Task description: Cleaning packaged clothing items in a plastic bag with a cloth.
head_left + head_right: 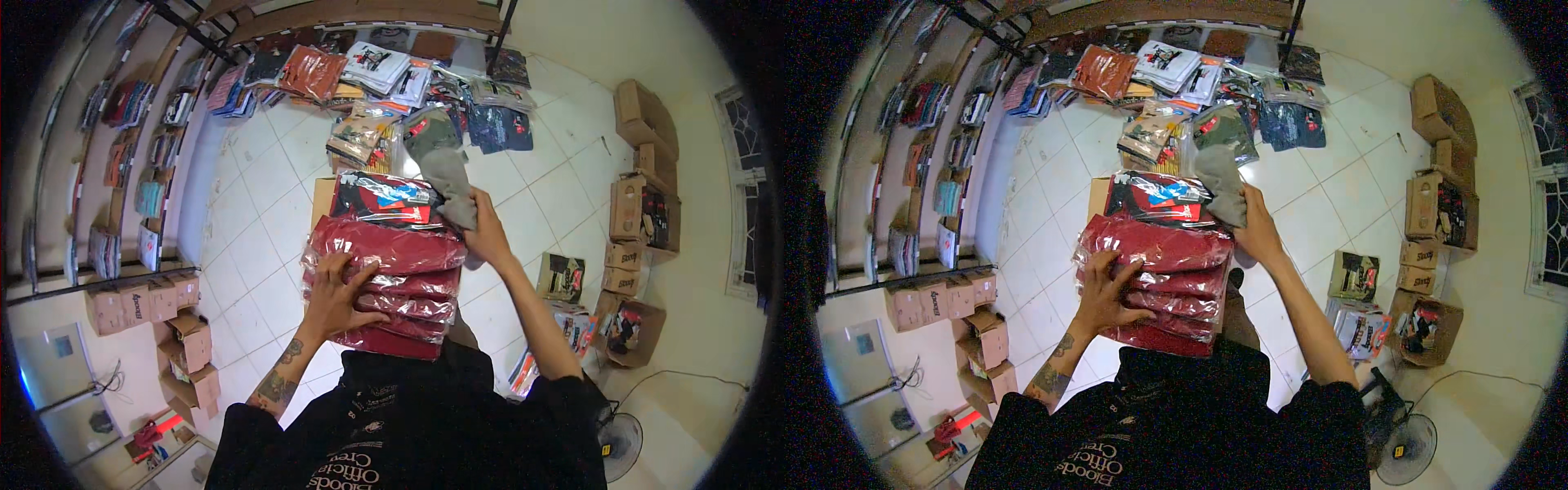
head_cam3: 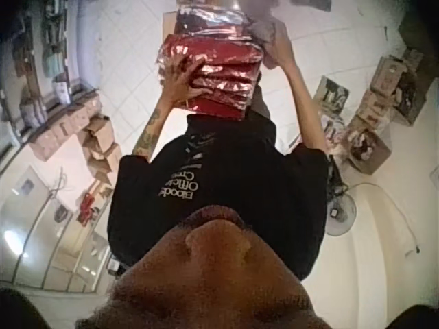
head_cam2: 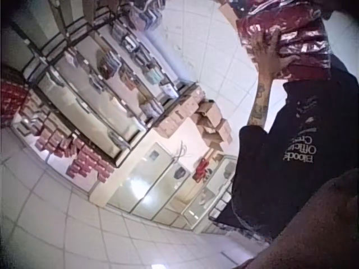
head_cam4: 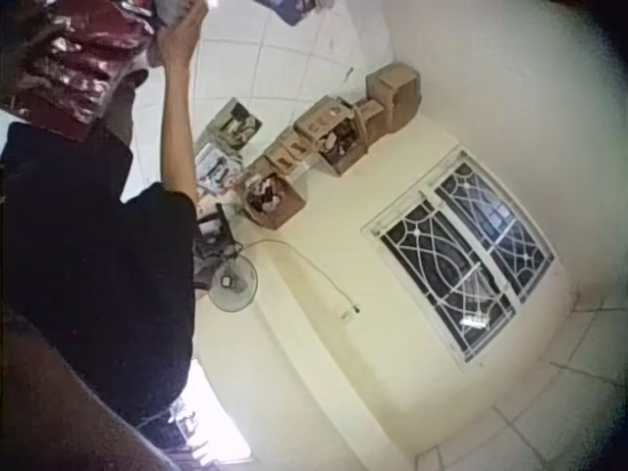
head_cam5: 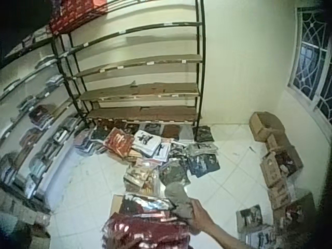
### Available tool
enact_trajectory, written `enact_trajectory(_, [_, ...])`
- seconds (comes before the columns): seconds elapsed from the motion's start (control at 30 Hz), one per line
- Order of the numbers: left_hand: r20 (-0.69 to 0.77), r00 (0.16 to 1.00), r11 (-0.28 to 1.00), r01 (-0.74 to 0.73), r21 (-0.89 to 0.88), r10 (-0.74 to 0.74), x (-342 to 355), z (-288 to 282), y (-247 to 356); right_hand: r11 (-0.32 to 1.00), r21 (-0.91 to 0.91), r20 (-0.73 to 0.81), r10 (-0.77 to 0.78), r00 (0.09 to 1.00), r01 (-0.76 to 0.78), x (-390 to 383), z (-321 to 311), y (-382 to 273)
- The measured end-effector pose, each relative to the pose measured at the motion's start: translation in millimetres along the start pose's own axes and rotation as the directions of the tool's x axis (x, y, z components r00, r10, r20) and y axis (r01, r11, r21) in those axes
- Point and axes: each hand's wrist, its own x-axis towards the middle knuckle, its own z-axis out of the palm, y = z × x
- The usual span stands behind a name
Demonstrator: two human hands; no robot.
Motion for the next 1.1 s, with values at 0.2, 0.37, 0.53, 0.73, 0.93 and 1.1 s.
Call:
enact_trajectory(0.2, [0.004,0.995,0.990,0.100,0.102,-0.101,36,-15,19,0.930,0.334,-0.079,0.186,0.979,-0.150,-5,3,-7])
enact_trajectory(0.37, [-0.002,0.991,0.976,0.135,0.173,-0.137,50,-4,32,0.774,0.612,0.056,0.158,0.986,-0.159,-9,-7,-27])
enact_trajectory(0.53, [0.008,0.990,0.980,0.140,0.144,-0.143,32,7,34,0.568,0.763,0.295,0.119,0.948,-0.309,-23,-33,-23])
enact_trajectory(0.73, [0.146,0.986,0.995,0.069,0.067,-0.078,17,-1,36,0.307,0.870,0.414,-0.029,0.910,-0.386,-48,-37,2])
enact_trajectory(0.93, [0.316,0.949,0.997,-0.003,0.080,-0.023,17,-22,19,-0.085,0.986,0.161,0.248,0.955,-0.144,-102,-58,8])
enact_trajectory(1.1, [0.315,0.936,0.958,-0.224,0.182,0.159,38,-28,-2,-0.104,0.984,-0.094,0.385,0.918,0.145,-141,-81,15])
